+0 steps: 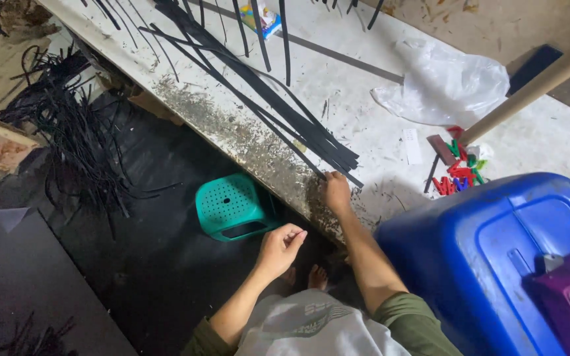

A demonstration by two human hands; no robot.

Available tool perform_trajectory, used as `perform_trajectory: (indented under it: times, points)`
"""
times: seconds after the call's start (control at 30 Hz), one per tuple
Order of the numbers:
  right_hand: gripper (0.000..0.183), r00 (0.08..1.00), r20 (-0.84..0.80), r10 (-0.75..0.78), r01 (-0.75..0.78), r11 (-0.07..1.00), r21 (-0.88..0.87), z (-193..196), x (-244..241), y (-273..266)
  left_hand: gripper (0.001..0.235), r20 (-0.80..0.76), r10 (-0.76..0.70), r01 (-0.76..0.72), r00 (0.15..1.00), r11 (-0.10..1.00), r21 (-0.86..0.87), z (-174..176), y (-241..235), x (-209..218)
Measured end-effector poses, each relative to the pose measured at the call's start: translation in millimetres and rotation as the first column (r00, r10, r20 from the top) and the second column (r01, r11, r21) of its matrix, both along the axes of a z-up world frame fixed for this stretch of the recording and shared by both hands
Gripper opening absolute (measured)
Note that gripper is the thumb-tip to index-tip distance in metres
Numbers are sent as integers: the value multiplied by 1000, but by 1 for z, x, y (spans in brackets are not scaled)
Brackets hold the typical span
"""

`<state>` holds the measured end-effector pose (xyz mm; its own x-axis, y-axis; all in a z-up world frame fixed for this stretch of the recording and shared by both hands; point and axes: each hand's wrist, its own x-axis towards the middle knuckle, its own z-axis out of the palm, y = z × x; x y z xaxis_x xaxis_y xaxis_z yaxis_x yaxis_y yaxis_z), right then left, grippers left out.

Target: Applying paint to the edges of leather strips using a roller applicator and hanging them on a rack to dry.

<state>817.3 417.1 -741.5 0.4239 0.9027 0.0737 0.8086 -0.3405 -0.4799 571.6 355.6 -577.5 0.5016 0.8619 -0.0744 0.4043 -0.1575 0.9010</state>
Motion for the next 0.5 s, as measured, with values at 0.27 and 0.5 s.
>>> perform_trajectory:
  times: [0.27, 0.5]
  points:
    - [26, 997, 74, -33, 43, 990, -134, -19, 6, 11, 7, -35, -60, 58, 998, 998, -33, 9, 49, 17]
    - [14, 897, -424, -123, 176, 980, 88, -1, 11, 1, 12, -31, -110, 112, 993, 990, 90, 16, 97, 28]
